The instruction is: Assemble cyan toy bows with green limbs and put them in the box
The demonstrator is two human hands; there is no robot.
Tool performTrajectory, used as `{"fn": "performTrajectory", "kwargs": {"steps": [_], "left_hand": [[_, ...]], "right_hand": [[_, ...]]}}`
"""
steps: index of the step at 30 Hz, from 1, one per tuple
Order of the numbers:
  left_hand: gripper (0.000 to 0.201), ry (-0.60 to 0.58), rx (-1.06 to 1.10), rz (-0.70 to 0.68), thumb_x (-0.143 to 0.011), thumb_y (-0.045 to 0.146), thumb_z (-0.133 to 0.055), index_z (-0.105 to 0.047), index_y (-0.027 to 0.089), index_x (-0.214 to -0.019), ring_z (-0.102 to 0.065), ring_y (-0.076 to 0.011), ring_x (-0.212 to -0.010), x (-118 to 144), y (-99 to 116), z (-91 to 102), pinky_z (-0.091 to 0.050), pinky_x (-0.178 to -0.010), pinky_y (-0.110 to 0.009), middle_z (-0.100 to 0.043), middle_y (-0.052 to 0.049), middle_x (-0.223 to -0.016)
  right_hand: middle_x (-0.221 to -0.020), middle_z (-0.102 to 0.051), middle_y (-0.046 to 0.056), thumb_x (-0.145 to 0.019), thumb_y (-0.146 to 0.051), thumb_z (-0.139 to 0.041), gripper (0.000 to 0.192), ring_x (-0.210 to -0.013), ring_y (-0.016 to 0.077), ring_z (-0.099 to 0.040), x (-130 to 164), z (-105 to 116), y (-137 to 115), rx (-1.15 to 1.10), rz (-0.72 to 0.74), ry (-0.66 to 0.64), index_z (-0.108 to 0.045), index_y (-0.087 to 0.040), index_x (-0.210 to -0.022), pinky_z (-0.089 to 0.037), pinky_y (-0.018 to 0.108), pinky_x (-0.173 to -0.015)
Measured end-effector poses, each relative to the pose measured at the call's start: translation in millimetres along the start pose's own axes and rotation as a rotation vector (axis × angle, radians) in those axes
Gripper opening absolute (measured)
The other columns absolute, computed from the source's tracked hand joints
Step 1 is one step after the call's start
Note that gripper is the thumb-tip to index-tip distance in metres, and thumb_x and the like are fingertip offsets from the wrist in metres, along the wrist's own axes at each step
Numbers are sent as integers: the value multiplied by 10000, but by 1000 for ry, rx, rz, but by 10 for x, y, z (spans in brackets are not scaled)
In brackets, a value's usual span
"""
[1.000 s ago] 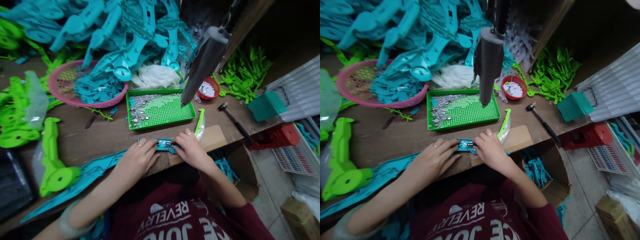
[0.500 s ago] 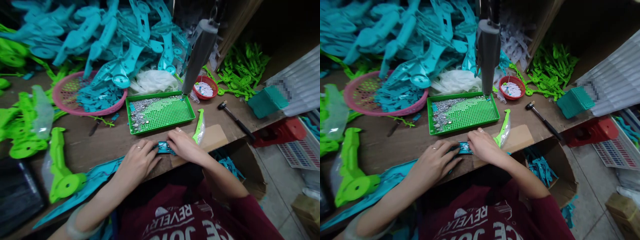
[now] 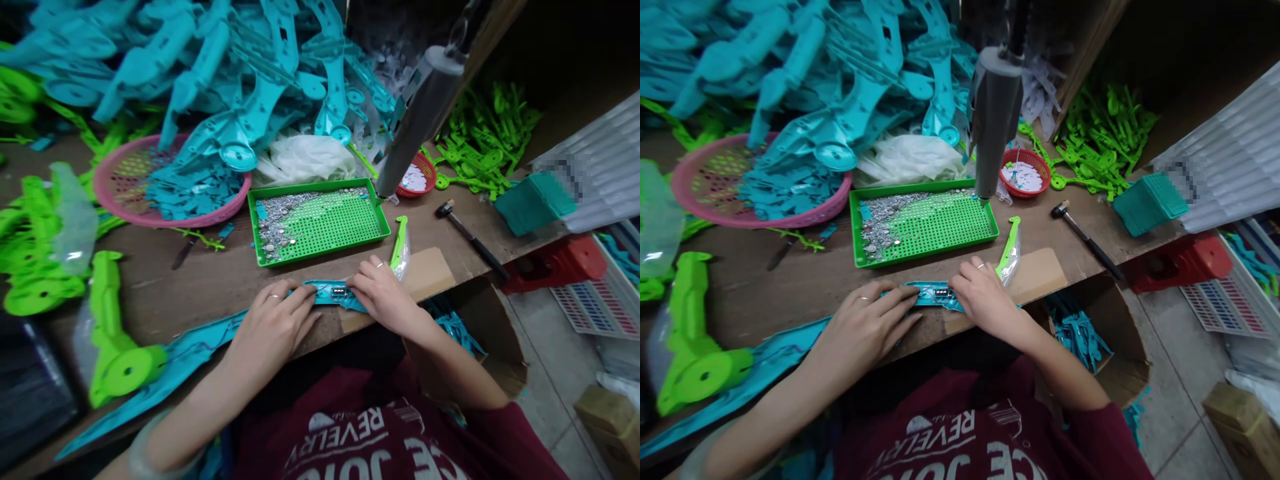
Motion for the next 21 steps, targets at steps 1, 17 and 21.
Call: {"fn": "performTrajectory", "kwargs": {"steps": [1,17,21], "left_hand": [[282,-3,-1,-1,-1014,229,-480,-738,117,-1019,-621,-312,-999,-3,0,0,-515,-872,-463,-752,-123,-1077],[293,2,54,35,-1022,260,-482,-733,115,-1062,-641,-314,-1013,10,-15,-23,-541,-852,-464,-759,-128,-1095],[290,27,70,49,-1018,263,-494,-720,103,-1103,-637,-310,-989,37,-4,-43,-546,-824,-462,-754,-139,-1114]], "right_hand": [[-901,-604,75,-1026,-207,-501,205,-912,228,-446,33,8,-8,5,-6,21,-677,-157,-934,-328,345,-749],[-927,-618,102,-984,-90,-489,228,-898,242,-421,280,-61,-116,187,41,206,-702,-165,-958,-349,382,-862],[-924,-608,103,-995,-89,-451,272,-887,241,-422,279,-77,-92,156,-1,205,-708,-176,-1005,-369,377,-828]]}}
Point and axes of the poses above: each hand's wrist, its own x-axis away from the middle knuckle, its own z-axis out of the back of the hand, y = z × x, the point moved 3 cm from there along -x, towards the middle knuckle
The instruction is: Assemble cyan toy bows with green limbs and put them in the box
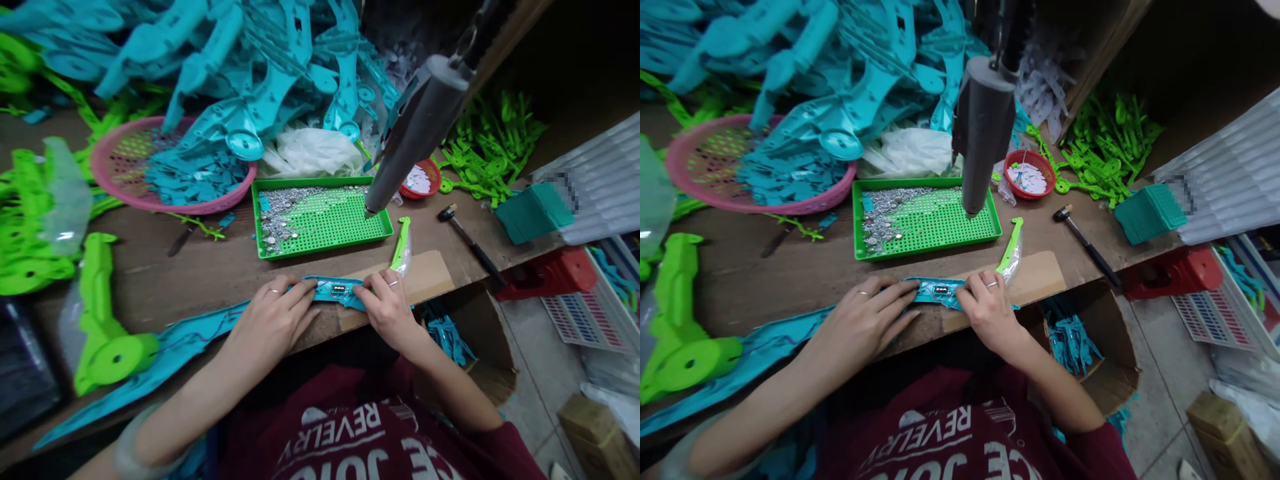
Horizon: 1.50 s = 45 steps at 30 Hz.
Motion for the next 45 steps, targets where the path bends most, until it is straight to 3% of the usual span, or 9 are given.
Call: {"fn": "performTrajectory", "kwargs": {"steps": [7,12,24,29,33,37,40,43,45], "left_hand": [[298,13,-38,-27,-1025,239,-467,-717,93,-1089,-633,-315,-1008,-5,16,14,-531,-837,-457,-758,-133,-1095],[286,8,10,0,-1018,245,-489,-717,96,-1106,-630,-315,-1019,-14,11,11,-529,-834,-460,-756,-131,-1110],[250,-29,46,34,-1011,248,-491,-725,169,-1049,-616,-311,-1035,10,-20,-40,-521,-855,-466,-751,-97,-1112],[190,-56,140,70,-977,294,-531,-673,168,-991,-602,-299,-935,-74,-86,5,-523,-813,-445,-713,-105,-961],[213,-60,65,82,-978,317,-516,-651,161,-1031,-606,-297,-898,-77,-72,43,-525,-803,-442,-689,-102,-891],[213,50,-23,75,-999,294,-516,-666,167,-1081,-623,-301,-1016,85,32,35,-500,-917,-456,-740,-119,-1118],[211,108,-43,111,-1009,298,-523,-676,171,-1079,-632,-286,-1008,211,73,5,-498,-922,-445,-744,-108,-1146],[231,95,16,122,-1023,318,-504,-671,162,-1062,-642,-263,-977,247,77,-24,-514,-901,-425,-746,-101,-1098],[233,92,27,140,-1025,319,-501,-673,163,-1042,-642,-260,-989,246,84,-30,-519,-904,-420,-739,-104,-1108]], "right_hand": [[-909,-611,93,-998,-105,-463,251,-885,230,-438,11,15,9,-81,-6,24,-707,-161,-997,-404,364,-820],[-920,-603,90,-1002,-116,-472,238,-884,231,-433,35,21,-39,-50,-73,-56,-697,-185,-968,-391,370,-812],[-1080,-555,137,-911,-46,-503,276,-982,267,-410,21,76,17,-50,-12,-223,-700,-154,-1071,-420,432,-888],[-1185,-556,161,-898,-122,-546,307,-1075,300,-443,34,153,54,-28,56,-294,-667,-125,-1180,-418,490,-980],[-1190,-599,167,-961,-259,-546,266,-1089,303,-480,60,166,109,-9,238,-280,-667,-110,-1145,-431,478,-964],[-1155,-632,157,-986,-332,-550,287,-1110,300,-504,62,139,200,-1,350,-293,-657,-116,-1141,-422,490,-977],[-1085,-641,139,-976,-366,-582,272,-1076,293,-519,7,135,231,2,419,-298,-672,-125,-1065,-416,488,-973],[-1029,-649,125,-990,-369,-562,262,-1008,276,-523,-87,156,181,8,448,-190,-678,-145,-923,-426,451,-913],[-1022,-655,120,-1009,-355,-527,264,-977,263,-523,-146,154,98,10,455,-89,-677,-153,-929,-430,421,-865]]}}
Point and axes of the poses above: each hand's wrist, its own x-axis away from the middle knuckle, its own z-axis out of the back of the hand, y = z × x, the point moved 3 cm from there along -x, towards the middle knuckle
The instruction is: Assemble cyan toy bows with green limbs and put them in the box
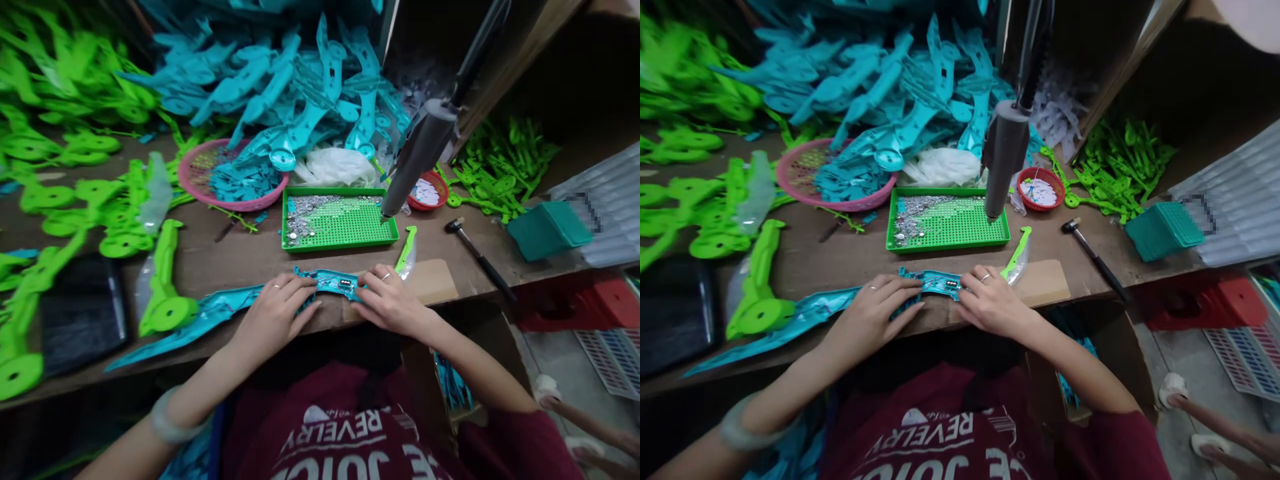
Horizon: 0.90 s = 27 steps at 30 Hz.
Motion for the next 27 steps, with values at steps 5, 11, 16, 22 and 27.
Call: {"fn": "performTrajectory", "kwargs": {"steps": [5,11,16,22,27], "left_hand": [[239,56,-151,49,-1017,306,-509,-699,162,-1000,-642,-282,-1018,94,87,0,-518,-880,-422,-723,-136,-1127],[248,46,-129,30,-1021,299,-504,-699,147,-1011,-644,-273,-1001,199,133,-36,-525,-900,-421,-731,-122,-1089],[244,83,-121,44,-1007,308,-529,-699,140,-961,-618,-300,-1047,161,110,-20,-539,-893,-448,-697,-156,-1116],[208,113,-112,27,-995,296,-560,-690,134,-991,-633,-286,-995,207,104,-35,-551,-859,-432,-711,-142,-1064],[282,210,-121,1,-967,234,-609,-637,132,-1229,-646,-281,-1070,192,177,-12,-526,-936,-426,-725,-144,-1187]], "right_hand": [[-1070,-659,131,-993,-331,-556,231,-1001,269,-521,-140,-138,-162,7,65,44,-676,-136,-962,-452,407,-854],[-1110,-621,169,-989,-339,-562,246,-1028,283,-497,-125,-201,-79,-87,-20,4,-698,-135,-973,-469,441,-855],[-1062,-615,133,-997,-344,-557,256,-974,247,-487,-72,-137,84,-228,31,18,-726,-160,-1051,-481,392,-813],[-1073,-611,135,-981,-362,-588,249,-988,250,-480,-41,-134,129,-240,5,-28,-734,-160,-975,-478,386,-793],[-1114,-588,142,-979,-386,-584,281,-1004,263,-476,-88,-104,127,-240,-26,-142,-738,-159,-1042,-494,427,-845]]}}
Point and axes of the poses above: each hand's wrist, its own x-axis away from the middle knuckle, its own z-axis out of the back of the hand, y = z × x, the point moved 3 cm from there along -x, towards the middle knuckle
